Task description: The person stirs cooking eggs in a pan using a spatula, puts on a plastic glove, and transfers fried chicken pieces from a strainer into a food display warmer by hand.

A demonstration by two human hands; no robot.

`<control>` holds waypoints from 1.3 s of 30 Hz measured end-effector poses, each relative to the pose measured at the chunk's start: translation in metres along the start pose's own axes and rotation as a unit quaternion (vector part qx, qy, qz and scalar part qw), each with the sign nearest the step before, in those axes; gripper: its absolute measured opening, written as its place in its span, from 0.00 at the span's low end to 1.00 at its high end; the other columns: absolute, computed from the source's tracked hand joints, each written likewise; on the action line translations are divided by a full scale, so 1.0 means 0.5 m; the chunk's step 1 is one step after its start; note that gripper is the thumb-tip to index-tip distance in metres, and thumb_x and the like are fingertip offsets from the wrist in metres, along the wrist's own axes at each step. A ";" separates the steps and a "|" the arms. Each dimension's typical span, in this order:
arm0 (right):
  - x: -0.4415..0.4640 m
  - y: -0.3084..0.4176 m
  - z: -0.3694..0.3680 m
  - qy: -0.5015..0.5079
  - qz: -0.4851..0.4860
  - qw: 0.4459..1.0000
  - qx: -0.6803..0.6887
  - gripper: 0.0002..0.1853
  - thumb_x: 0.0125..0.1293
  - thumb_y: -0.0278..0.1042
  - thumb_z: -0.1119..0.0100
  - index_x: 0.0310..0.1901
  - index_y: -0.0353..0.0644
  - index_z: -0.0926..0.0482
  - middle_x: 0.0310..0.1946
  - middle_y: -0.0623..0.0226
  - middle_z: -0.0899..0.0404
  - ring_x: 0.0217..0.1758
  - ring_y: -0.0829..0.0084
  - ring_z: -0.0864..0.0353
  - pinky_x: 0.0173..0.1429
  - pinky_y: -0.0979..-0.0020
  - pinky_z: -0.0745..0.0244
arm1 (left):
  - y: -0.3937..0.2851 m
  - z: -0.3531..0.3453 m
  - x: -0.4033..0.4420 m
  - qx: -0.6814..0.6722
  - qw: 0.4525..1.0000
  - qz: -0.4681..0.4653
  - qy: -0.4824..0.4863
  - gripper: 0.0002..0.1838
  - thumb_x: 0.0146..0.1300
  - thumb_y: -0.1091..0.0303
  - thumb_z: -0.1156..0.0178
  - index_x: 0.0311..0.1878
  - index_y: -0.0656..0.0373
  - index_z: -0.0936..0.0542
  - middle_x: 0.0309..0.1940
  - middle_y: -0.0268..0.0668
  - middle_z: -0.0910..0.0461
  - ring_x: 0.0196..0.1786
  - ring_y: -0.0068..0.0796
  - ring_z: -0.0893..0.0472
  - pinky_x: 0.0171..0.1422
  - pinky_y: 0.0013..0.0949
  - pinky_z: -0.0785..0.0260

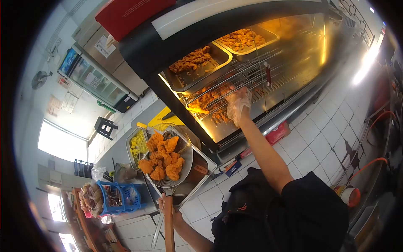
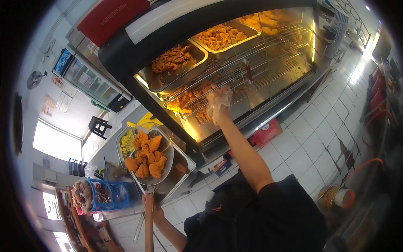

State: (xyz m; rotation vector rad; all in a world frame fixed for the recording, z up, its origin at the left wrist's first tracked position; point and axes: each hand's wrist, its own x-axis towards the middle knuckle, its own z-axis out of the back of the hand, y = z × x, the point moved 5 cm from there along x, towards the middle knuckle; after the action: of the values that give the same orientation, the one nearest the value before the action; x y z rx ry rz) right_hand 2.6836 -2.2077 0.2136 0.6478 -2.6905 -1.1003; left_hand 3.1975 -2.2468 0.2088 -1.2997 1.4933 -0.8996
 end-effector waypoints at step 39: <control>-0.368 -0.050 -0.408 0.552 -0.008 0.759 -0.344 0.37 0.54 0.26 0.35 0.65 0.49 0.42 0.54 0.55 0.30 0.56 0.58 0.25 0.58 0.62 0.28 | 0.032 0.042 0.026 -0.085 0.992 -0.001 -0.097 0.13 0.66 0.65 0.40 0.28 0.50 0.34 0.22 0.23 0.29 0.25 0.13 0.29 0.29 0.19 0.37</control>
State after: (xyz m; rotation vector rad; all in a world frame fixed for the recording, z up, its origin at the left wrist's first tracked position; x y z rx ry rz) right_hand 2.9189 -2.2686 0.3442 0.7938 -1.1687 -1.0763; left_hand 3.2127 -2.2556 0.1851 -1.4682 1.4392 -0.6374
